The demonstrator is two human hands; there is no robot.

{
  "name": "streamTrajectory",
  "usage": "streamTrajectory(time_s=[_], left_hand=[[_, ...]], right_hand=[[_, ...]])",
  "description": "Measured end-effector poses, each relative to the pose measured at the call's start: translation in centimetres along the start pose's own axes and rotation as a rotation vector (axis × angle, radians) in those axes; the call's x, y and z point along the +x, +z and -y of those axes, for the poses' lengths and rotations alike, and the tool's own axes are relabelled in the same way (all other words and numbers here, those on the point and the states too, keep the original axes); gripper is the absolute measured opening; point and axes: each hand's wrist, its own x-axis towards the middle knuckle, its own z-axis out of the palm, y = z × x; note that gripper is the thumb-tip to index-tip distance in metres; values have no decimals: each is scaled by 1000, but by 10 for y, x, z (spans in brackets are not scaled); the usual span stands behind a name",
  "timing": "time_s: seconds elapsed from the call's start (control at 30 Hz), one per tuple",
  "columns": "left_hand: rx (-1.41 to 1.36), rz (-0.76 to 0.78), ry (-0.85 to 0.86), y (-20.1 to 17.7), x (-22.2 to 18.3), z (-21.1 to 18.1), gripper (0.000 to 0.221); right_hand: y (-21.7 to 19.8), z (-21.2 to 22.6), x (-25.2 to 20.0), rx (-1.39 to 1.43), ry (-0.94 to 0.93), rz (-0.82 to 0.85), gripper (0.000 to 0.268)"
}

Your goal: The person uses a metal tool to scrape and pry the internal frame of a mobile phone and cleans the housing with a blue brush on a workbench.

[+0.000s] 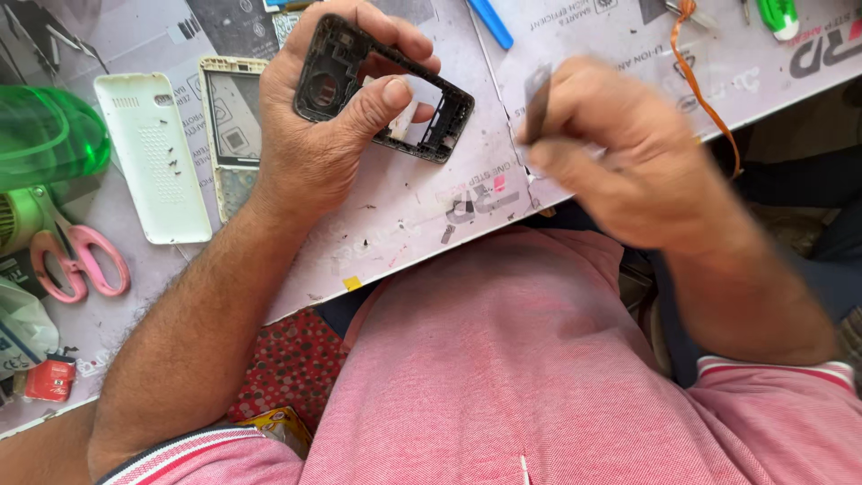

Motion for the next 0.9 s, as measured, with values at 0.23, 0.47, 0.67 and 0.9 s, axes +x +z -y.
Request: streamTrajectory(time_s=[0.23,0.47,0.67,0.9], left_hand=[[-145,-59,-49,-4,1,2,34],[-203,-18,-63,-8,0,2,44],[-312,-43,-135,-4,-2,2,48],[-313,-30,-139,-6,-3,4,49]], right_hand=[[20,-29,-6,135,-17,-101,15],[33,-26,7,-126,-464,-44,29],[37,-30,7,-167,-526,-10,23],[46,-33,16,-162,-486,-67,18]])
